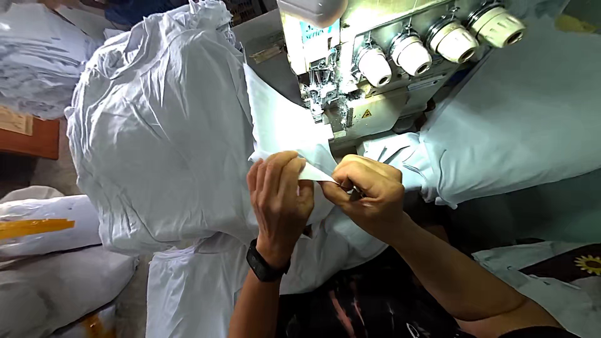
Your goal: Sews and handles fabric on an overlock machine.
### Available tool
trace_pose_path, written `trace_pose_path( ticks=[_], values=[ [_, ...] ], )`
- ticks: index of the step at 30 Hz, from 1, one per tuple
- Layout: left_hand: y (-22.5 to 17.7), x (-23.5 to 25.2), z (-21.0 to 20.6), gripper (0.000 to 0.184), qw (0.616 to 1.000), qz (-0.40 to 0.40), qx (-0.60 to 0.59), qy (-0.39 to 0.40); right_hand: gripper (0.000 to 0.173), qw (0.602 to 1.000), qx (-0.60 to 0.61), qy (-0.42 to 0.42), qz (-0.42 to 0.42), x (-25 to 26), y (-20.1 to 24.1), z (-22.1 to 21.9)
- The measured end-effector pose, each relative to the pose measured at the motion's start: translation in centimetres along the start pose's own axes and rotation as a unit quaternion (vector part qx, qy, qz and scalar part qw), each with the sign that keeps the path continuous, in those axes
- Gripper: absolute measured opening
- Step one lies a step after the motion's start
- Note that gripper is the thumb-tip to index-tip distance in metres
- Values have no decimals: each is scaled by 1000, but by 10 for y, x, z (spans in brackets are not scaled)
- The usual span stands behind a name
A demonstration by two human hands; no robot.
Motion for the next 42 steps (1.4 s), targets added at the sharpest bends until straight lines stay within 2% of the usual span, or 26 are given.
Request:
trace_pose_path(
  ticks=[3, 5, 9, 12, 14, 16, 18, 20, 22, 25, 28, 32, 36, 39, 42],
  values=[
    [11, 4, 10, 13, 999, 30, -28, 17, 16, 999, 24, 21, -20, 1, 3, 7],
    [21, 1, 15, 12, 990, 85, -111, 13, 16, 997, 59, 41, -41, 2, 9, 7],
    [35, -8, 39, 15, 936, 175, -301, -40, 19, 976, 181, 81, -95, 4, 34, 2],
    [24, 8, 83, 15, 953, 121, -253, -117, 18, 953, 260, 120, -95, 6, 60, 3],
    [14, 27, 104, 14, 974, 54, -182, -121, 10, 957, 248, 130, -71, 10, 69, 9],
    [15, 49, 90, 20, 991, 3, -111, -71, 14, 972, 188, 115, -85, 9, 62, 14],
    [28, 66, 44, 23, 989, -25, -148, 6, 13, 983, 107, 87, -125, -1, 33, 11],
    [47, 66, 1, 15, 975, -39, -198, 95, 14, 980, 48, 69, -179, -17, -4, 4],
    [60, 67, -26, 10, 962, -41, -227, 145, 16, 981, 10, 39, -188, -29, -32, -2],
    [72, 77, -49, 13, 945, -29, -277, 172, 19, 988, -36, 51, -141, -34, -57, -7],
    [68, 74, -33, 12, 929, -32, -297, 219, 20, 982, -40, 115, -145, -39, -64, -12],
    [56, 70, -22, 7, 927, -19, -271, 259, 26, 977, -84, 112, -159, -48, -54, -9],
    [49, 65, -31, 4, 952, 17, -225, 208, 24, 976, -109, 95, -163, -49, -47, -6],
    [31, 55, -34, 14, 983, -32, -80, 164, 24, 976, -103, 109, -156, -53, -34, 0],
    [0, 25, -34, 29, 984, -68, 75, 144, 25, 981, -118, 102, -112, -53, -24, 7]
  ],
)
Point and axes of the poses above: each hand's wrist, its own x-axis towards the middle knuckle, its own z-axis out of the back of the hand, y = z × x, the point moved 2 cm from there along x, towards the middle knuckle, and after that the axes turned 8 degrees about -y, right-handed, at the moved point
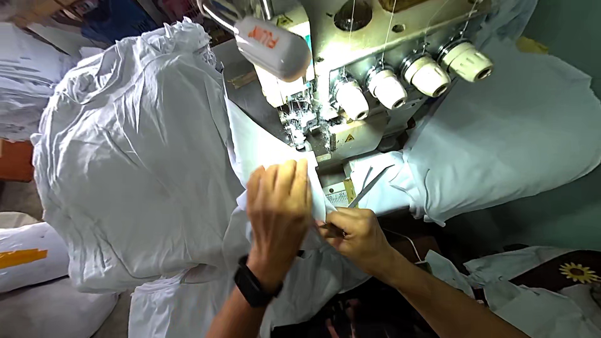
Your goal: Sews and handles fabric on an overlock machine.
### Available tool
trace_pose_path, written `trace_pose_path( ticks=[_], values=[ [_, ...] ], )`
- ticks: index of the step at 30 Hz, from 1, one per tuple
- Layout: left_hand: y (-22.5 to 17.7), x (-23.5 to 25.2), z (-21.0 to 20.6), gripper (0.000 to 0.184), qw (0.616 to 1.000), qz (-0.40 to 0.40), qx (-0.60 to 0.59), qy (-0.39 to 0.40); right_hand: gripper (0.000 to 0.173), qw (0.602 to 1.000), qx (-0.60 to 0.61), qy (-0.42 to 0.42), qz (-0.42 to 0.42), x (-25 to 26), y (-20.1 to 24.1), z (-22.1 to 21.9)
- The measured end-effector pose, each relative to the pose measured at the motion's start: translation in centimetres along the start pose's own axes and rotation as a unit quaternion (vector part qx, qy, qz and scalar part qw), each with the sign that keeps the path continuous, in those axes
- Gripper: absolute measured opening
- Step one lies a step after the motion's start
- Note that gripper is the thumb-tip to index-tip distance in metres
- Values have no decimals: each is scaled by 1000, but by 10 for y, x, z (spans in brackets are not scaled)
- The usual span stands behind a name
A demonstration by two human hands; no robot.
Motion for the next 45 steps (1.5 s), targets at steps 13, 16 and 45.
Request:
trace_pose_path(
  ticks=[13, 16, 45],
  values=[
    [56, 16, 14, 30, 966, 120, -228, 27, 29, 898, 322, 72, -291, 57, 7, -3],
    [90, -37, 47, 38, 927, 191, -230, -226, 25, 833, 409, 70, -366, 63, 4, -4],
    [25, -74, -7, 26, 987, 138, -51, -60, 19, 869, 398, 168, -243, 8, -3, -7]
  ],
)
Point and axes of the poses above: each hand's wrist, its own x-axis towards the middle knuckle, its own z-axis out of the back of the hand, y = z × x, the point moved 2 cm from there along x, towards the middle knuckle, and after that the axes turned 8 degrees about -y, right-handed, at the moved point
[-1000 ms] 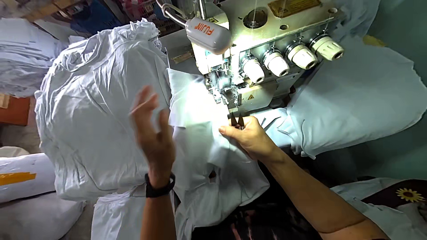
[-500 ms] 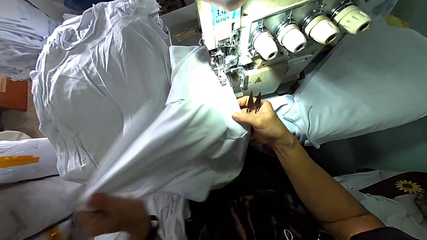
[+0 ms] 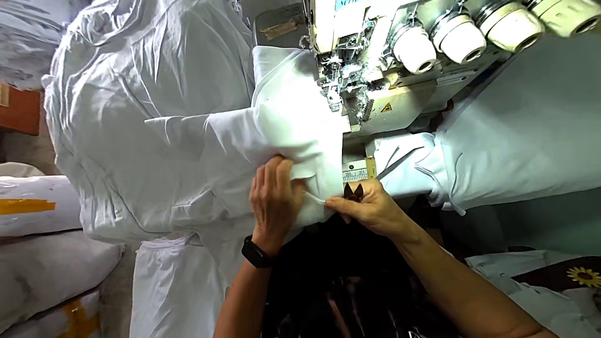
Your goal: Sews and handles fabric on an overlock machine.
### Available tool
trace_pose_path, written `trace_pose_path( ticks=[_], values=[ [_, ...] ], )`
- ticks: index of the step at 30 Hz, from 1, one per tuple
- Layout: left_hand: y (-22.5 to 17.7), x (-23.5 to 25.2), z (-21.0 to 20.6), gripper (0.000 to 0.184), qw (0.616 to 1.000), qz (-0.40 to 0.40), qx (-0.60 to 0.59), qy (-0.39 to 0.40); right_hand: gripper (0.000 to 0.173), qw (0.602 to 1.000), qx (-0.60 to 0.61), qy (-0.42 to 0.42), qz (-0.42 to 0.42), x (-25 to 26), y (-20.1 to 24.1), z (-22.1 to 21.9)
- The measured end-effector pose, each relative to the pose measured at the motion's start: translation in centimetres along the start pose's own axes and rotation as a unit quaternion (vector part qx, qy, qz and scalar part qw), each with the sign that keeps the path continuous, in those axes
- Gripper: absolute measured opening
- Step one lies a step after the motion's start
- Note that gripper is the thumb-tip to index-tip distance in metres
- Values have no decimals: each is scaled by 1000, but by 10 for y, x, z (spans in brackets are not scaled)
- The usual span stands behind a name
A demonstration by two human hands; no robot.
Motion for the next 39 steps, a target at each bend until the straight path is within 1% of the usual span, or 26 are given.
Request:
trace_pose_path(
  ticks=[1, 2, 3, 5, 7, 8, 10, 11, 12, 13, 15, 19, 22, 27, 29, 31, 32, 33, 35, 36, 37, 39],
  values=[
    [4, -1, 0, 22, 999, 34, -16, 13, 20, 1000, -18, 6, 23, -1, 1, 2],
    [4, 5, 8, 23, 998, 55, -28, 16, 22, 999, -36, 8, 37, -1, 2, 4],
    [0, 14, 22, 24, 998, 55, -26, 9, 23, 998, -50, 2, 41, 0, 2, 6],
    [-10, 36, 51, 24, 1000, 21, 12, -11, 23, 997, -69, -30, 21, 3, -1, 7],
    [-14, 58, 68, 40, 998, -25, 44, -26, 21, 995, -65, -79, -5, 4, -4, 4],
    [-16, 65, 73, 44, 998, -45, 29, -17, 20, 994, -57, -98, -6, 3, -5, 2],
    [-27, 70, 83, 42, 992, -91, -66, 49, 19, 993, -41, -108, 22, -1, -7, 2],
    [-35, 68, 84, 38, 982, -114, -121, 89, 18, 993, -27, -103, 41, -3, -7, 4],
    [-41, 64, 80, 34, 972, -138, -146, 121, 17, 993, -11, -99, 56, -4, -6, 6],
    [-44, 60, 73, 31, 966, -156, -147, 147, 17, 993, -5, -99, 66, -4, -5, 8],
    [-42, 56, 59, 27, 961, -178, -124, 174, 18, 991, 2, -116, 66, 1, -2, 9],
    [-39, 69, 46, 24, 962, -205, -70, 166, 21, 986, 5, -159, 49, 21, 10, 4],
    [-39, 81, 35, 20, 962, -221, -24, 157, 24, 982, 23, -182, 35, 35, 11, 0],
    [-59, 87, 19, 14, 973, -191, 64, 116, 30, 976, 45, -213, 19, 46, 10, -8],
    [-67, 81, 17, 13, 975, -184, 89, 91, 29, 976, 44, -214, 22, 46, 11, -9],
    [-70, 67, 21, 16, 977, -166, 111, 75, 29, 979, 22, -198, 32, 43, 11, -7],
    [-67, 59, 25, 18, 981, -142, 106, 75, 27, 982, 9, -183, 42, 40, 10, -5],
    [-62, 53, 29, 18, 988, -107, 72, 84, 26, 984, 1, -169, 47, 38, 9, -3],
    [-46, 50, 32, 18, 993, -39, -46, 104, 24, 987, 6, -157, 42, 32, 5, 0],
    [-40, 53, 33, 18, 990, -17, -96, 102, 23, 986, 19, -159, 41, 29, 2, -1],
    [-38, 56, 34, 18, 988, -15, -118, 101, 22, 984, 34, -167, 46, 27, 0, -2],
    [-45, 62, 42, 21, 986, -56, -98, 123, 19, 979, 61, -183, 63, 24, -1, -4]
  ],
)
Point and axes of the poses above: each hand's wrist, its own x-axis towards the middle knuckle, its own z-axis out of the back of the hand, y = z × x, the point moved 2 cm from there along x, towards the middle knuckle, and after that the axes turned 8 degrees about -y, right-handed, at the moved point
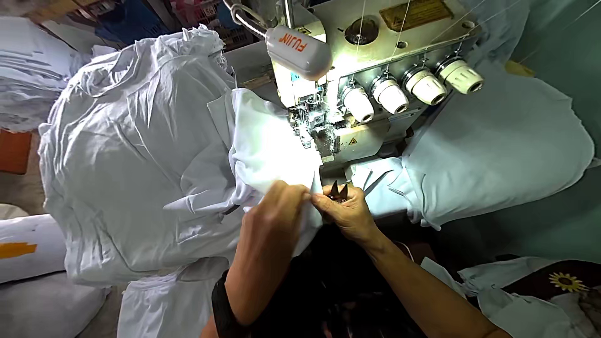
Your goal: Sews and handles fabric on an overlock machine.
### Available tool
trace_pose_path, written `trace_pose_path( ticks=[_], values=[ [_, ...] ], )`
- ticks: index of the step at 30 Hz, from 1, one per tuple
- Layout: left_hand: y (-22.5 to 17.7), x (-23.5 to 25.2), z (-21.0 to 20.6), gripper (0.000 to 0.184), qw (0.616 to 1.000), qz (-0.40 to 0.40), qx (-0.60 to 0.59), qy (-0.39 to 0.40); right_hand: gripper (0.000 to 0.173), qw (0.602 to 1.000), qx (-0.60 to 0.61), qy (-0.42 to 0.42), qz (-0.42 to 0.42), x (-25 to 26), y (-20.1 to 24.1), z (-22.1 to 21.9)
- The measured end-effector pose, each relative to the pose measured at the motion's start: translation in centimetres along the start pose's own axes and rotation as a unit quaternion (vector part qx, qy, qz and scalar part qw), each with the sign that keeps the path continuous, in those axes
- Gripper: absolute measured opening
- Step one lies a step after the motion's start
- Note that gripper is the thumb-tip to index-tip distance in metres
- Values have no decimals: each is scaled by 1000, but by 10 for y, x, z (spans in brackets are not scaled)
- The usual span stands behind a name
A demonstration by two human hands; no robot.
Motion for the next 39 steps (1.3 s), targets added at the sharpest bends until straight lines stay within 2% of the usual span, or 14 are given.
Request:
trace_pose_path(
  ticks=[2, 5, 9, 13, 15, 18, 20, 22, 26, 29, 32, 36, 39],
  values=[
    [-14, 4, 2, 22, 997, -39, 61, 31, 20, 1000, 1, -12, 6, 2, 3, 0],
    [-20, 13, -10, 18, 991, -60, 115, 27, 21, 1000, -13, -24, 4, 9, 6, 0],
    [-21, 21, -25, 15, 989, -38, 142, 8, 23, 999, -28, -37, -3, 15, 8, -2],
    [-28, 6, -20, 14, 989, 2, 146, 2, 21, 1000, -19, -23, 1, 18, 12, -1],
    [-27, -9, -18, 14, 989, 21, 145, -8, 21, 999, -24, 21, 13, 16, 14, 4],
    [-8, -28, -23, 15, 989, 25, 136, -44, 25, 987, 8, 161, 28, 9, 17, 14],
    [5, -37, -28, 15, 992, 32, 100, -63, 24, 976, 21, 211, 42, 5, 18, 16],
    [9, -39, -26, 14, 995, 26, 52, -84, 23, 982, 16, 181, 54, 3, 16, 16],
    [3, -34, -19, 10, 985, -38, -65, -155, 27, 992, 74, 100, -20, 0, 18, 13],
    [14, -25, -16, 12, 974, -43, -119, -186, 54, 992, 72, 94, -43, -8, 27, 12],
    [16, -23, -10, 14, 974, -71, -145, -161, 66, 996, 28, 83, -26, -17, 36, 13],
    [15, -33, -20, 9, 984, -98, -121, -82, 69, 996, -35, 84, -4, -26, 41, 17],
    [14, -43, -30, 12, 984, -70, -127, -101, 68, 992, -82, 99, 17, -31, 41, 18]
  ],
)
Point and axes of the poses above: each hand's wrist, its own x-axis towards the middle knuckle, its own z-axis out of the back of the hand, y = z × x, the point moved 2 cm from there along x, towards the middle knuckle, and after that the axes turned 8 degrees about -y, right-handed, at the moved point
